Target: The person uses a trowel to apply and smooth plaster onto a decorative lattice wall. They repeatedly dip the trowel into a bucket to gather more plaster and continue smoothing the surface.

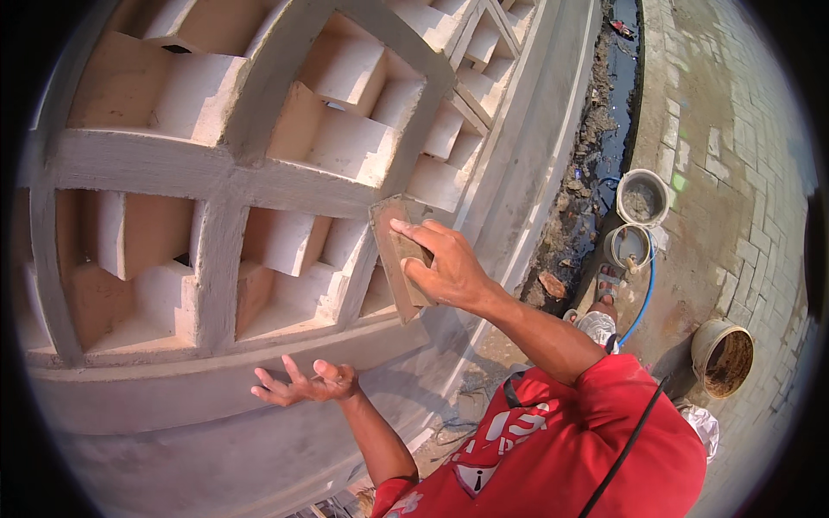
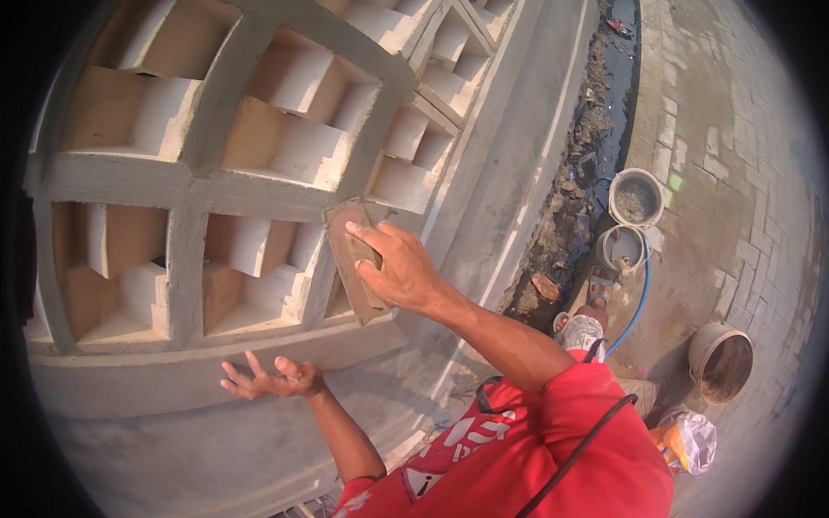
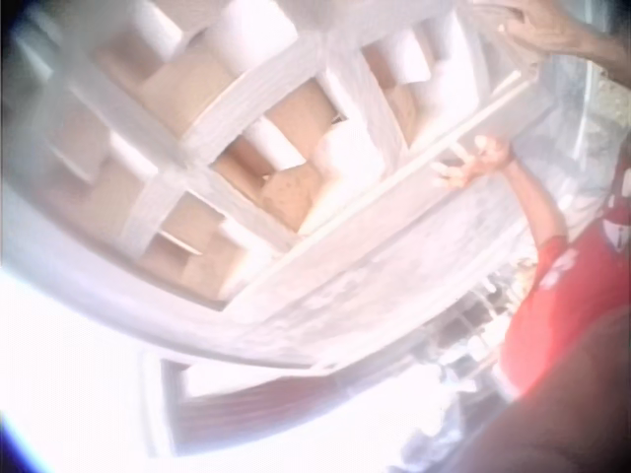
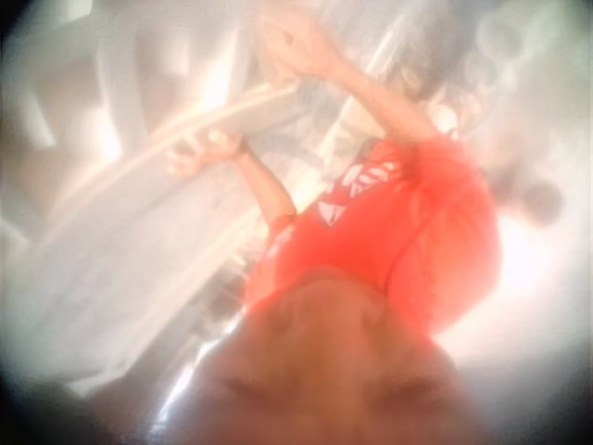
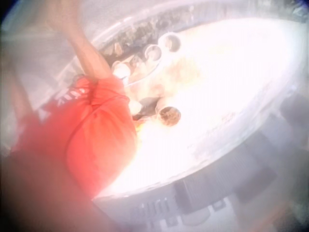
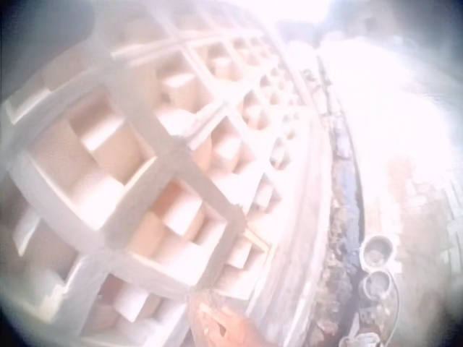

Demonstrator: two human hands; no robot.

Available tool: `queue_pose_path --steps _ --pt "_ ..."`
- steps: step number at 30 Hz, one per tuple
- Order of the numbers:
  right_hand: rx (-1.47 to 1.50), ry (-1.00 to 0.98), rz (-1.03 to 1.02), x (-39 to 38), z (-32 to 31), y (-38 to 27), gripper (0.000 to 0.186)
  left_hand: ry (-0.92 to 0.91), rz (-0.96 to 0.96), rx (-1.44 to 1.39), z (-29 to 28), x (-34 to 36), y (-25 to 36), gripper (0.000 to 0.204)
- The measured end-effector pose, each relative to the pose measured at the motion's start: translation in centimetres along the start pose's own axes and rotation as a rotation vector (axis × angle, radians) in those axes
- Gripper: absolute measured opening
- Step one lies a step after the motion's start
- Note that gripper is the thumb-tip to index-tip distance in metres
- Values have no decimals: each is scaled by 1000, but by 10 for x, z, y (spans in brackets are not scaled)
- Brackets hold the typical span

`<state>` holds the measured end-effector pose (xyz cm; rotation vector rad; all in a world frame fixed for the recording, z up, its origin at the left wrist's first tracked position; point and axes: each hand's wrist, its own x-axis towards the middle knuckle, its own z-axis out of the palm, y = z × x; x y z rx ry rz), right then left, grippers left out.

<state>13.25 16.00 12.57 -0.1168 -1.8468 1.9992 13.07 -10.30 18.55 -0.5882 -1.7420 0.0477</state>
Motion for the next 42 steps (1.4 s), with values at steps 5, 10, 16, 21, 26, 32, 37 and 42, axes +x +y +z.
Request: queue_pose_path --steps 5,10,16,21,26,32,37,42 --pt "874 194 173 17 -58 40 53 -37 34 57 -4 0 -4 44" --pt "1017 242 162 69 -80 63 52 -16 31 30 1 1 -3 44" --pt "1084 214 138 86 -68 62 51 -28 20 55 -2 0 -3 44" --pt "1139 192 118 85 -59 49 53 2 26 45 1 2 1 44" --pt "1177 186 181 66 -37 45 53 4 37 33 0 1 -2 44" --pt "1078 123 252 39 -24 43 54 4 29 46 1 3 1 43" --pt "1036 69 326 9 -30 50 56 -6 32 61 -1 3 1 42" --pt "1163 107 291 3 -46 59 58 -21 16 43 -1 1 -2 43"
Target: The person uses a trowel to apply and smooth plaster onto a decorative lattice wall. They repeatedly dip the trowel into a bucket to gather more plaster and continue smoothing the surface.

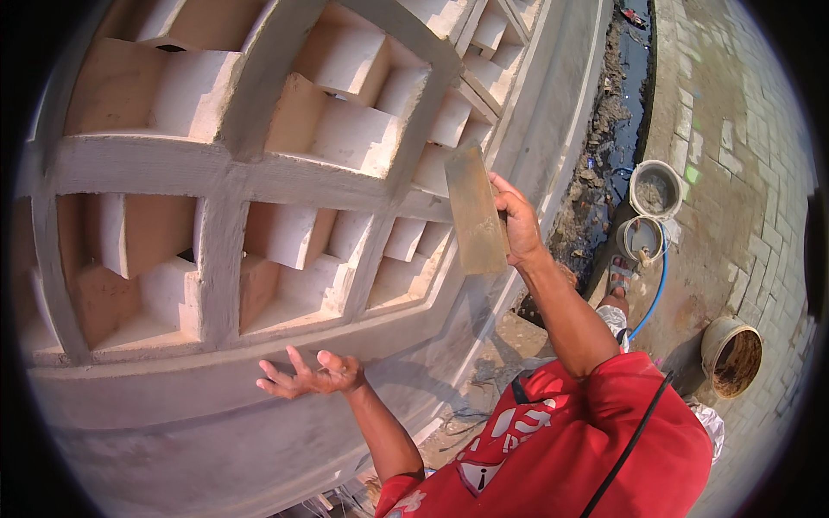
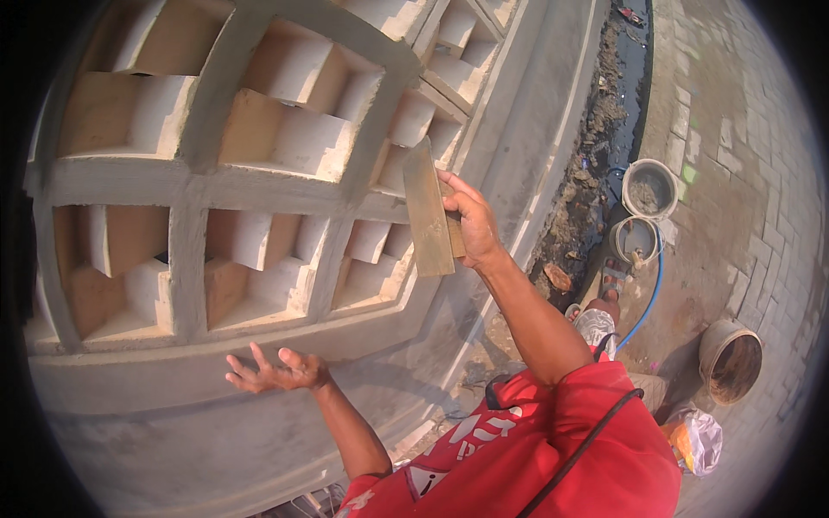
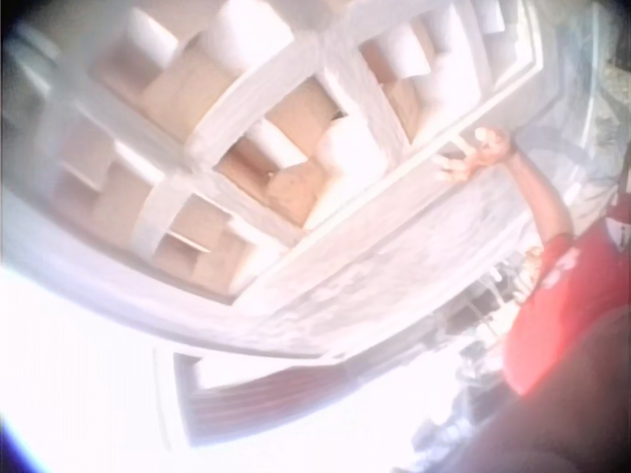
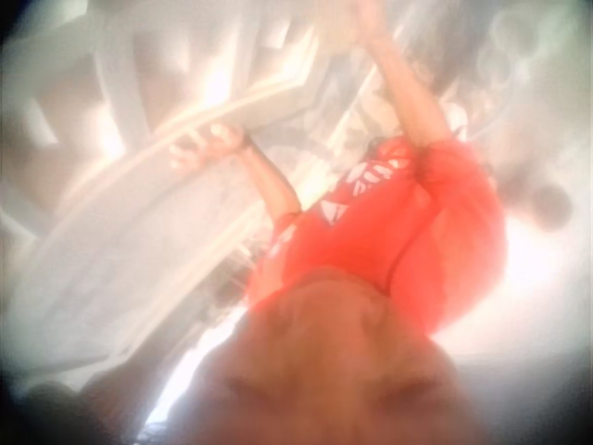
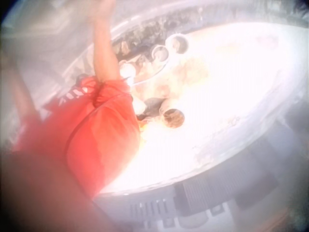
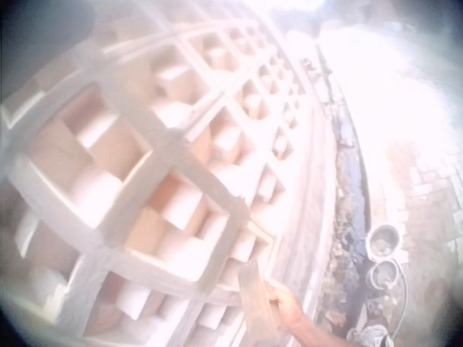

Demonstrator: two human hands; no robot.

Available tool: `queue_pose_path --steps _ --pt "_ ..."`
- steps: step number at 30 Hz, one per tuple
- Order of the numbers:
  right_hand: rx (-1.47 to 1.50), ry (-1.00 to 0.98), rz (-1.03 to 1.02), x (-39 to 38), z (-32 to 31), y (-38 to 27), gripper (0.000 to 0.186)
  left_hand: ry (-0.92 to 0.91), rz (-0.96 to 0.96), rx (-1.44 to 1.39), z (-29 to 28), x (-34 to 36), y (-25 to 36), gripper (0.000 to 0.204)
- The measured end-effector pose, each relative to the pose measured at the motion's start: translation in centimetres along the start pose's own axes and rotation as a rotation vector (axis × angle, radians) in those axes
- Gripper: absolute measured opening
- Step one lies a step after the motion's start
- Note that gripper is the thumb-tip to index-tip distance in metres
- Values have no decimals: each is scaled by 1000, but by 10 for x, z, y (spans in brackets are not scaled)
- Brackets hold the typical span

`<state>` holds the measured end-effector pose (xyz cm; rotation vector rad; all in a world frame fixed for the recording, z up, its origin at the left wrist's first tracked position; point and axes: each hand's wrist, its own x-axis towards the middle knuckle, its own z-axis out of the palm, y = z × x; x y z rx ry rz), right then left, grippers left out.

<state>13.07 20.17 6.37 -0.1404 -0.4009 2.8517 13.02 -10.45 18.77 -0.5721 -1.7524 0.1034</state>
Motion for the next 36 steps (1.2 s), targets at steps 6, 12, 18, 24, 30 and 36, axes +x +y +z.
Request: queue_pose_path --steps 6,12,18,24,30,36 --pt "-267 30 71 1 17 -25 53 2 -12 -2 -1 -1 1 42" --pt "245 -28 299 28 -22 -12 35 21 -14 -20 0 1 4 43" --pt "277 -214 162 45 -45 14 30 -2 -17 -5 -1 -1 2 44" --pt "501 -193 238 45 -40 26 36 5 -13 -6 0 -1 2 44" --pt "614 -218 264 43 -44 30 39 12 -10 -2 0 -1 1 44" --pt "733 -480 227 39 -46 38 41 14 -7 1 0 -1 1 44"
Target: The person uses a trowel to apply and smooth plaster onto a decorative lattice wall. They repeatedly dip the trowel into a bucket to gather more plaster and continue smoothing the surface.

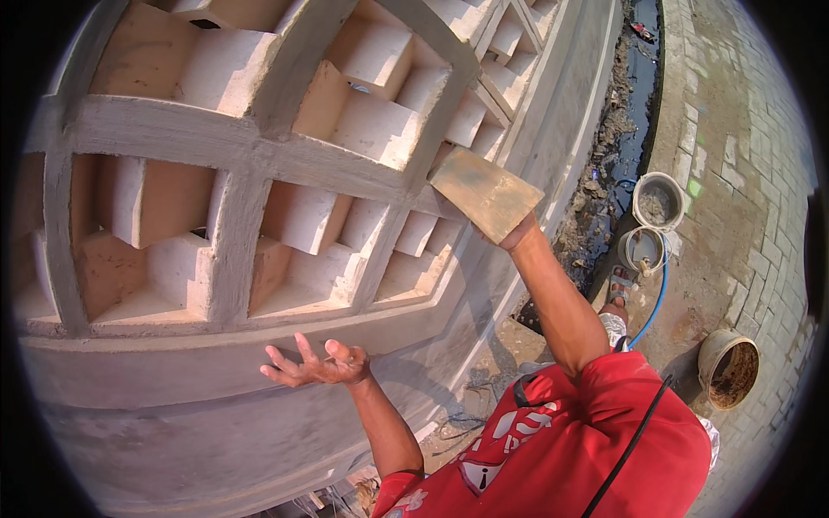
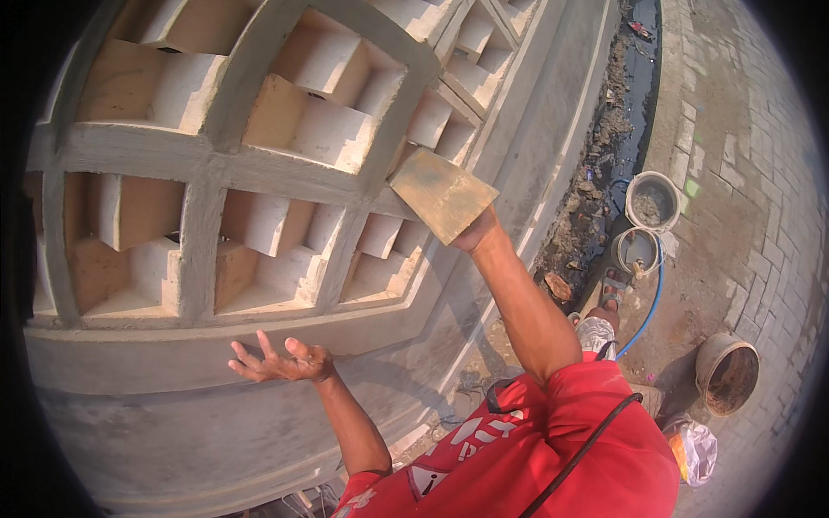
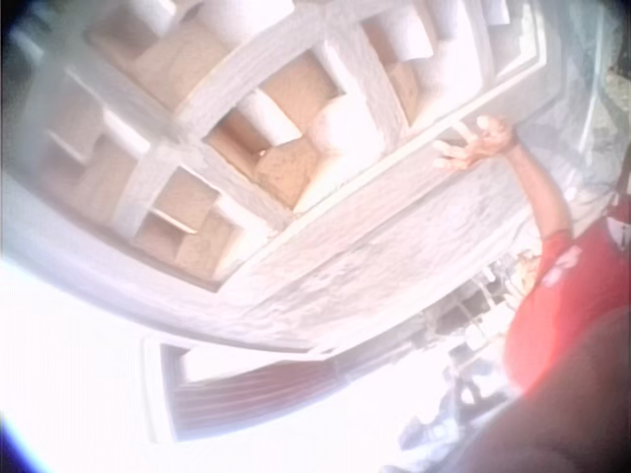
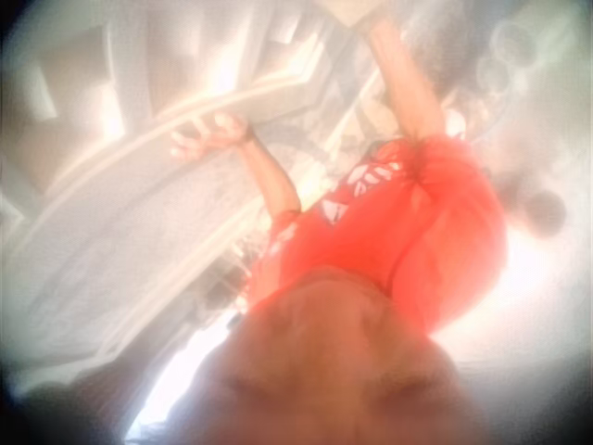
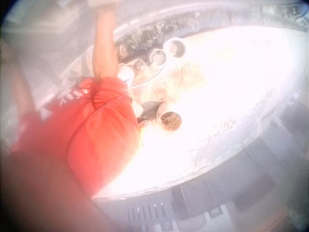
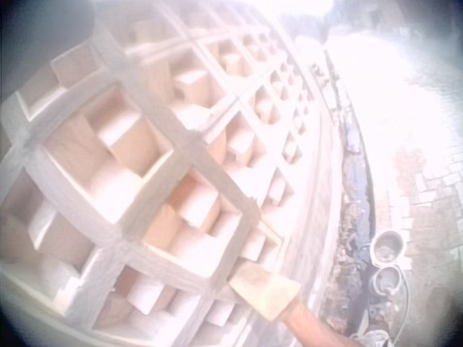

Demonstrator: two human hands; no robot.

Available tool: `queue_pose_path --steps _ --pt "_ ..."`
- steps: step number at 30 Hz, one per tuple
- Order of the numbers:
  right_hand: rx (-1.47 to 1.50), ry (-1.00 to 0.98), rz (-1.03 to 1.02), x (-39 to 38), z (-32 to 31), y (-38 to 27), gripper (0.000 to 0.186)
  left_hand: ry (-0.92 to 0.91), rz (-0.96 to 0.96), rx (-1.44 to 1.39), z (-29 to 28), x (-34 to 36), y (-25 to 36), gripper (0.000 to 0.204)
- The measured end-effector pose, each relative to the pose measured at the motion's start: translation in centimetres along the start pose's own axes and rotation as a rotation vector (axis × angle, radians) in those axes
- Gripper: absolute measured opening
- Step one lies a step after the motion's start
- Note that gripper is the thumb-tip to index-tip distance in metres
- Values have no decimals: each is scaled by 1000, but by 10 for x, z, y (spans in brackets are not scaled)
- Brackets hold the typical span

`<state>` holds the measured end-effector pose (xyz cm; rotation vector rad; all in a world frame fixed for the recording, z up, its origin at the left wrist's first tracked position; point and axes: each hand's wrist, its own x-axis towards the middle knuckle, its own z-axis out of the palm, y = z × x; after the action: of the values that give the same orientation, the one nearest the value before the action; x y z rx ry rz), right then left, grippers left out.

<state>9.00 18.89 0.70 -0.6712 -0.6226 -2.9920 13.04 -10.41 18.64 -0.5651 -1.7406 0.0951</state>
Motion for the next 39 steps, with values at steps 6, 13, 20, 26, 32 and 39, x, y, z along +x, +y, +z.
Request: queue_pose_path --steps 6,13,20,26,32,39 --pt "-39 -104 -71 -9 -14 12 45 -1 -5 -6 0 1 2 44" --pt "8 -79 -101 -15 -22 20 43 0 -12 -13 0 0 1 43" --pt "-121 174 -220 -33 -15 17 37 15 -6 -23 6 0 0 43" --pt "-205 187 -280 -58 -20 3 32 67 39 -28 4 0 1 43" --pt "-182 305 -220 -59 -7 16 27 42 87 19 4 2 0 45" --pt "-526 261 -181 -27 68 36 45 25 56 -20 4 7 1 43"
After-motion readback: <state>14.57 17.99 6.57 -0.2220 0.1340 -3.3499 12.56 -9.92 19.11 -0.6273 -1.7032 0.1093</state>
